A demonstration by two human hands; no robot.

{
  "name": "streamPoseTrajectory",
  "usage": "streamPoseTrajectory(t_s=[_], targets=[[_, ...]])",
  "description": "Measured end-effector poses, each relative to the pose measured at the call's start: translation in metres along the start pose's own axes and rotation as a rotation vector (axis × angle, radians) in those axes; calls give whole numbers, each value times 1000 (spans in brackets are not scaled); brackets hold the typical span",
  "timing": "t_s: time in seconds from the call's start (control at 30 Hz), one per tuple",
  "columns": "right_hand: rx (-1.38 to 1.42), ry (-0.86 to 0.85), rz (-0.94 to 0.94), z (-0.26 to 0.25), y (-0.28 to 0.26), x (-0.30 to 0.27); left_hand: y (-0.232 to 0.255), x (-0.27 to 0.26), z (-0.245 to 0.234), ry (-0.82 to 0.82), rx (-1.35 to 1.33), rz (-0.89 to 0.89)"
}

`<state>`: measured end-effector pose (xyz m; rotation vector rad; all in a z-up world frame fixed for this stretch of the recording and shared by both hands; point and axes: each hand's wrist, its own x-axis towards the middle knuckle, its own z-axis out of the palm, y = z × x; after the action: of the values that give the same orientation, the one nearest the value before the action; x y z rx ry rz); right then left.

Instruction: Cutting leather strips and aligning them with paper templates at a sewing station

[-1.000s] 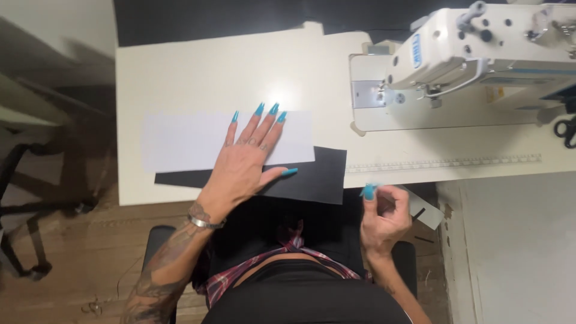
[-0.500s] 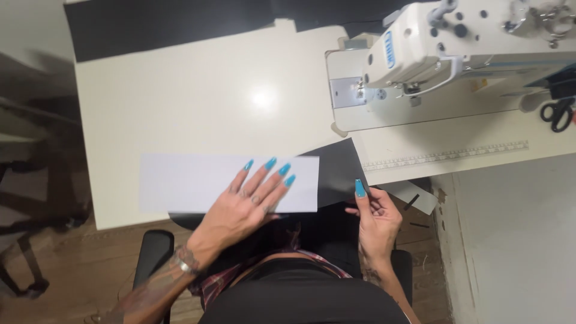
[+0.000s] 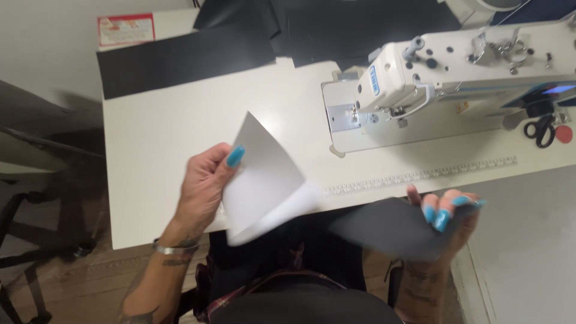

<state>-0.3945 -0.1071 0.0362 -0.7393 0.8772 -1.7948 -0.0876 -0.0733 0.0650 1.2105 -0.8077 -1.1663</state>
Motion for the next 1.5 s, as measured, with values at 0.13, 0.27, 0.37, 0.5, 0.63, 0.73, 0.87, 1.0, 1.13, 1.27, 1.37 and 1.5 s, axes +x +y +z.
streamPoseTrajectory(t_s=[0.13, 0.27, 0.37, 0.5, 0.63, 0.73, 0.87, 1.0, 1.13, 1.27, 1.37, 1.5], targets=[[980, -860, 388, 6, 40, 38, -5, 4, 37, -403, -410, -31], [79, -375, 413, 132, -15, -22, -11, 4, 86, -700, -541, -297], [-67, -438, 319, 151, -28, -31, -4, -1, 89, -667, -492, -202], [-189, -384, 124, 138, -19, -29, 9, -15, 83, -578, -424, -67], [-670, -217, -433, 139, -24, -32, 24, -27, 78, -450, -324, 125], [-793, -96, -769, 143, -26, -27, 33, -28, 77, -385, -253, 258], [-766, -68, -739, 143, -29, -38, 31, -39, 83, 79, 230, 486], [-439, -367, -415, 145, -59, -44, 36, -43, 79, 83, 47, 502], [-655, -412, -139, 136, -72, -44, 34, -48, 76, 67, 22, 481], [-739, -431, -116, 127, -73, -40, 38, -50, 77, 78, 90, 450], [-801, -531, -67, 123, -79, -32, 40, -50, 74, 36, 141, 421], [-844, -541, -116, 124, -81, -30, 43, -50, 71, -15, 247, 428]])
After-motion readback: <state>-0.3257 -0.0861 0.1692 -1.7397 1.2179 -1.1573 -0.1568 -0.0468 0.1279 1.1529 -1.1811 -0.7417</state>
